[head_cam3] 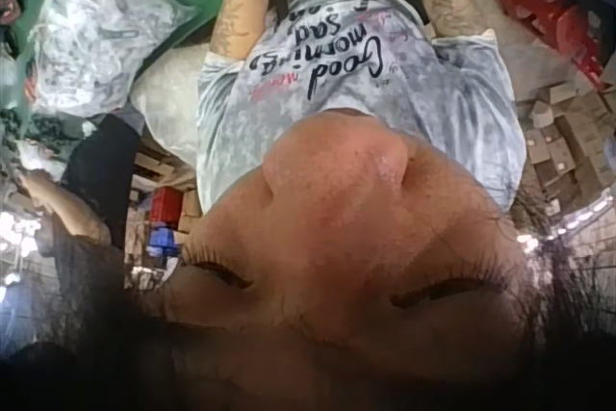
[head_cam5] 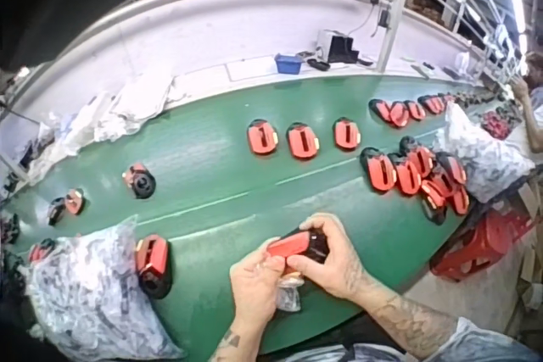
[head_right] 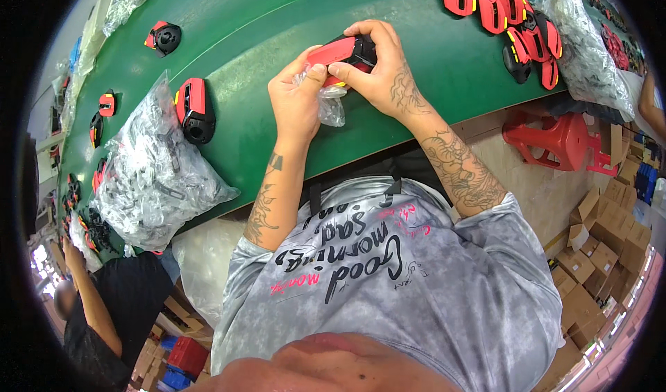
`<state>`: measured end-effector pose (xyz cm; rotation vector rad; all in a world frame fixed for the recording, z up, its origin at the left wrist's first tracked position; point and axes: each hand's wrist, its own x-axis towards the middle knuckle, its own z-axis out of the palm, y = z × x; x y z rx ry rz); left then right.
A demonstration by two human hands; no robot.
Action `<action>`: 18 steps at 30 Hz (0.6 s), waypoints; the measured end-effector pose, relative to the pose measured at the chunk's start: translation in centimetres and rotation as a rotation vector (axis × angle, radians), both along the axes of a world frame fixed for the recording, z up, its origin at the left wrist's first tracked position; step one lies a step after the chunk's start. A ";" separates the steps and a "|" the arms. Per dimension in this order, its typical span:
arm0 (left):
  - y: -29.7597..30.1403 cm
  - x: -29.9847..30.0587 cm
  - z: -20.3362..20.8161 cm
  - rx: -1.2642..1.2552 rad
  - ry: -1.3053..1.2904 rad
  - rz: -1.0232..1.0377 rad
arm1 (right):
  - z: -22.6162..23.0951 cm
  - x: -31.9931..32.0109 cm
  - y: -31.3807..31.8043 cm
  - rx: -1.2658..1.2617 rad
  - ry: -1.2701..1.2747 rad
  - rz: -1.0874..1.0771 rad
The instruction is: The person assembles small black components into red electronic housings by hand.
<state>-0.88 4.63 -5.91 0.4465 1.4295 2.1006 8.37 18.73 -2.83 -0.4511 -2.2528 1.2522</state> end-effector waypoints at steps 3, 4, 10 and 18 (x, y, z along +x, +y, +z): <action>-0.5 -0.6 -0.1 0.009 -0.046 -0.065 | 1.1 -0.3 -0.3 -0.151 -0.080 -0.007; -0.2 -0.9 -0.3 0.017 0.000 -0.065 | 0.8 -0.4 -0.3 -0.150 -0.079 -0.005; -0.8 0.3 -0.1 0.070 -0.031 -0.010 | 0.1 0.1 1.6 -0.499 -0.036 0.158; -0.5 0.4 -0.1 0.048 -0.030 -0.050 | -1.4 0.7 -0.7 -0.286 0.046 -0.038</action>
